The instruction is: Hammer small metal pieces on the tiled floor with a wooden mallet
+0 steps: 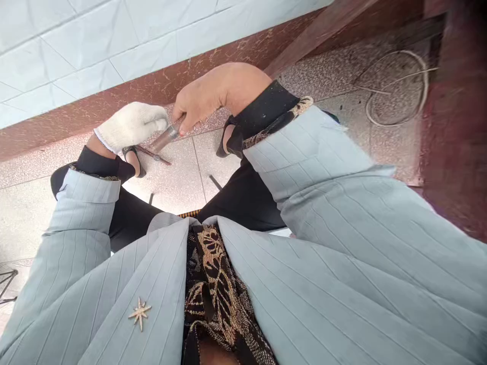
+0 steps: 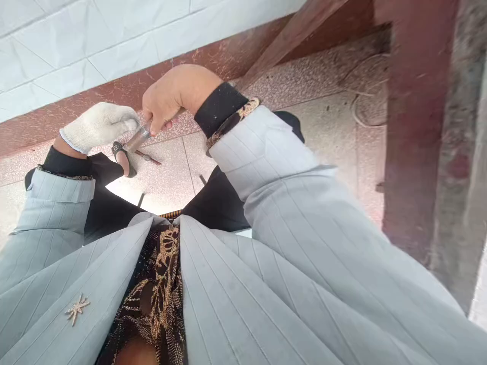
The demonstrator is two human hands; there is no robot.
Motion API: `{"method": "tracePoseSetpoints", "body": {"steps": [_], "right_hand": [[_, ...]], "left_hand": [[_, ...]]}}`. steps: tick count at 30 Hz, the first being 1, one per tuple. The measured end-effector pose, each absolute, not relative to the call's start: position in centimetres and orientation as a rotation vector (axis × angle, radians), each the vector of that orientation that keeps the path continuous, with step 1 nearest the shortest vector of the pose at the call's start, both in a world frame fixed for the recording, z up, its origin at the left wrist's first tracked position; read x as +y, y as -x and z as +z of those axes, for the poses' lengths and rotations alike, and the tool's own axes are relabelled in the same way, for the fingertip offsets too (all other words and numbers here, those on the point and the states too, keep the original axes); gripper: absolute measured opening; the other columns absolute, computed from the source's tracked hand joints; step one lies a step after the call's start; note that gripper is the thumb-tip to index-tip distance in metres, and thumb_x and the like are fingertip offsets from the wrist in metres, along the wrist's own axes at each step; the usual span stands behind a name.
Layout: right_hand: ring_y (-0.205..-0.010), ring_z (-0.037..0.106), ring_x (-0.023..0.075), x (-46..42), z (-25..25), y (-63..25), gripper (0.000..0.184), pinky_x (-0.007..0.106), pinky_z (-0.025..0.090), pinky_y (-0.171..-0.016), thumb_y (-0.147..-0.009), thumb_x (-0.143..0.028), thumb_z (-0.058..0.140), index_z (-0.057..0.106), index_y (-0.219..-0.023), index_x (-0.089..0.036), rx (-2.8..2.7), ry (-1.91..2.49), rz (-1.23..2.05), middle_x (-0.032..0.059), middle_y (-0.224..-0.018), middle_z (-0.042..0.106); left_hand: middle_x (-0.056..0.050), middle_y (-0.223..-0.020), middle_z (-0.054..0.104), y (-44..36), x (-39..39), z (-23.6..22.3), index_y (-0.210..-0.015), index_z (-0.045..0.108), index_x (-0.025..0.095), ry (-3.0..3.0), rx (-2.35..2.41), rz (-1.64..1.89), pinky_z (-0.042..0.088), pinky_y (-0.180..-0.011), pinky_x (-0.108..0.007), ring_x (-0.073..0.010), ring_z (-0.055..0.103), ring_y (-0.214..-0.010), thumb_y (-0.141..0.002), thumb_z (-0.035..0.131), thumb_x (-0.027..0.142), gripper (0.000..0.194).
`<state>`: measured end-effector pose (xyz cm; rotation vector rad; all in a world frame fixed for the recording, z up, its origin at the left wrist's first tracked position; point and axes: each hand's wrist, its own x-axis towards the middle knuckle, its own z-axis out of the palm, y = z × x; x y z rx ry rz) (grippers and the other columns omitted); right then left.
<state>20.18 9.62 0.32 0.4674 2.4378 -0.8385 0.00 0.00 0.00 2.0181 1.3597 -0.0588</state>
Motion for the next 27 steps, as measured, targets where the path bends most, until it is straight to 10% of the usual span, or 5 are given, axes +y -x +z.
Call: {"method": "tracePoseSetpoints", "body": {"steps": [10,18,23,27], "right_hand": [[-0.096,0.071,0.0157,8.1,5.1,-23.6,0.020,0.029,0.061,-0.095,-0.101,-0.027,0.058,0.071,-0.096,-0.013,2.579,-1.123,-1.833,0.0044,-0.100,0.072],[-0.132,0.072,0.0327,7.9,3.1,-21.3,0.039,0.044,0.056,-0.119,-0.101,-0.031,0.064,0.082,-0.126,-0.007,2.541,-1.418,-0.664,0.0166,-0.126,0.079],[-0.135,0.071,0.0253,7.5,0.8,-20.1,0.029,0.035,0.050,-0.118,-0.088,-0.044,0.068,0.075,-0.081,-0.017,2.446,-0.965,-0.637,0.0061,-0.078,0.076],[-0.117,0.075,0.0178,7.6,1.0,-20.6,0.027,0.030,0.052,-0.113,-0.096,-0.041,0.069,0.079,-0.092,-0.016,2.438,-0.604,-0.818,-0.0052,-0.068,0.065]], "left_hand": [[-0.009,-0.112,0.079,0.7,0.1,-0.1,-0.121,0.078,0.024,-1.924,1.519,0.132,0.056,-0.095,-0.043,-0.0223,0.067,-0.095,-0.105,0.044,0.049,0.045],[-0.007,-0.097,0.071,-2.2,-0.5,0.4,-0.123,0.077,0.016,-2.239,1.490,-0.277,0.053,-0.093,-0.039,-0.0272,0.071,-0.096,-0.110,0.046,0.031,0.037],[-0.003,-0.088,0.063,-1.5,-0.8,1.1,-0.118,0.078,0.016,-2.239,1.468,-0.194,0.053,-0.089,-0.036,-0.0235,0.067,-0.088,-0.108,0.049,0.028,0.033],[-0.002,-0.096,0.068,0.1,-0.5,0.6,-0.115,0.079,0.017,-2.199,1.443,-0.037,0.048,-0.092,-0.034,-0.0189,0.064,-0.093,-0.108,0.049,0.025,0.032]]}}
